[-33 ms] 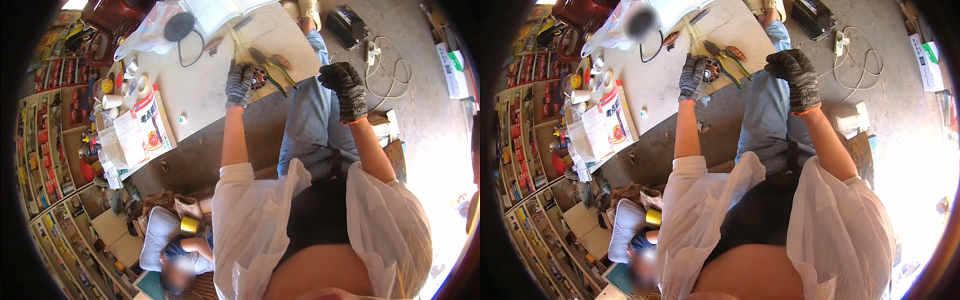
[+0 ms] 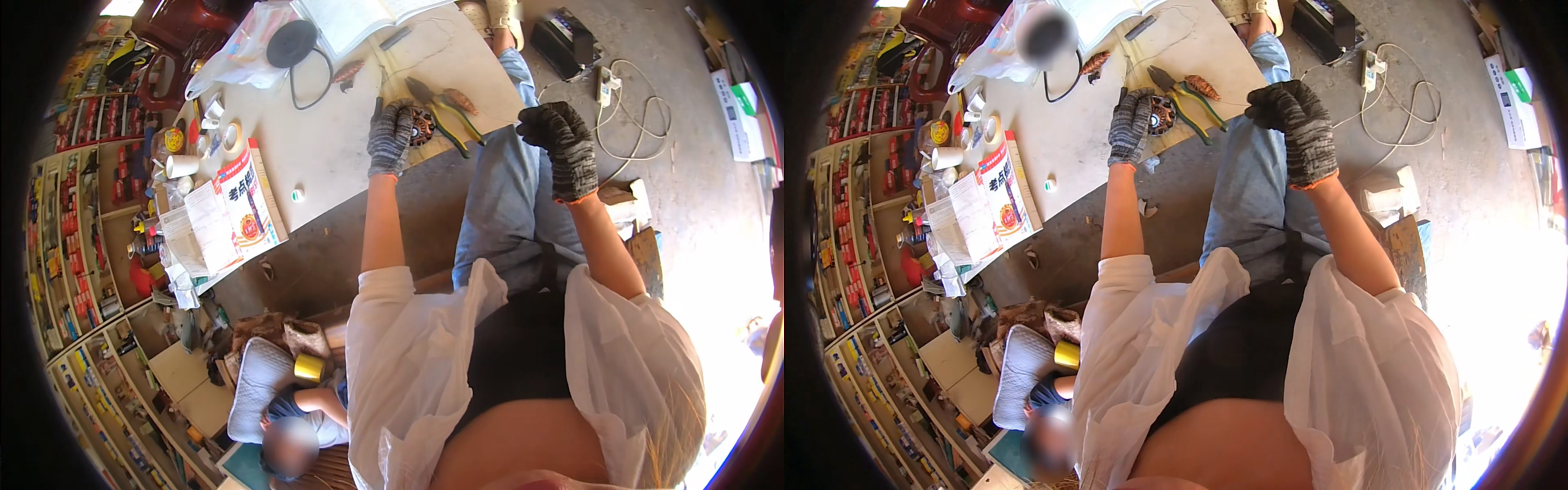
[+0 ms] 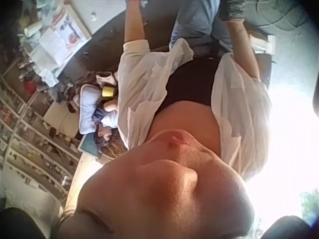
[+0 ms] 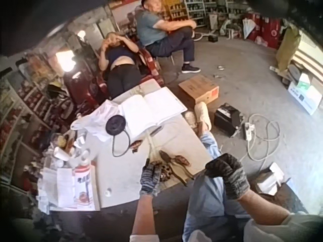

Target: The person sits on the floor and uses pliers to remove copper wire from a motor stator. They repeatedly pull and twist the wire to detach it from the component.

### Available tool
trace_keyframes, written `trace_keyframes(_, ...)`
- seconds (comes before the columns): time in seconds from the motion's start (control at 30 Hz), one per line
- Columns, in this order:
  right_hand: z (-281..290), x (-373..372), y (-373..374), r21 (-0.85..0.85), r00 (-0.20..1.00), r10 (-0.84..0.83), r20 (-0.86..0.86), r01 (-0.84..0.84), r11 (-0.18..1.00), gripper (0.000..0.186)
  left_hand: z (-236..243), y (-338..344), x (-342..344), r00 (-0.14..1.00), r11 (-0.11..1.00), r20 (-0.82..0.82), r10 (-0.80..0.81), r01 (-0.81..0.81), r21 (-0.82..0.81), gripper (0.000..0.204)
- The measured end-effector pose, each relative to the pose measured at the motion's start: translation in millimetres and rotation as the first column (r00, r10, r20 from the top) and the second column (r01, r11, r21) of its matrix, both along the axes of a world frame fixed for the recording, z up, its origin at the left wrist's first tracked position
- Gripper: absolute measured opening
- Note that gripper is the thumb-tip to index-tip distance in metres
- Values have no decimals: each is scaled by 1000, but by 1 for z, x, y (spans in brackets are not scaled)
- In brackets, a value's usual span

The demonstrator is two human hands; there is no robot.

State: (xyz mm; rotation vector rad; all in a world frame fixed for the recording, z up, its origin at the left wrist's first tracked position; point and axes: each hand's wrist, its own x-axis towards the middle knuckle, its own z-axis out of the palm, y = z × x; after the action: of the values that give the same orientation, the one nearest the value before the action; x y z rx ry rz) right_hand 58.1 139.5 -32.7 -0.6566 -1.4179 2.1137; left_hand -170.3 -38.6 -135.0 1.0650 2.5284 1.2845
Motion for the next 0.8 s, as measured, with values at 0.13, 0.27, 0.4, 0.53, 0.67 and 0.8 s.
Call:
trace_keyframes(0.13,11,-2,-5,19,1000,7,-11,-7,1000,24,2,-1,-10,972,998,-226,65,-69,-10,28)
trace_keyframes(0.27,11,0,-4,3,999,-35,-26,35,999,23,29,8,2,892,978,-407,197,-208,17,27)
trace_keyframes(0.4,17,3,-9,135,998,-36,45,30,990,22,74,17,36,986,939,167,1,-58,339,22)
trace_keyframes(0.53,25,0,-18,167,994,-86,68,74,983,16,120,48,131,786,845,480,-389,98,525,25)
trace_keyframes(0.67,33,2,-20,177,997,-32,71,19,984,18,116,58,155,916,886,349,-199,17,463,24)
trace_keyframes(0.8,41,4,-21,154,995,8,98,-24,988,19,112,49,155,923,912,339,-181,29,408,20)
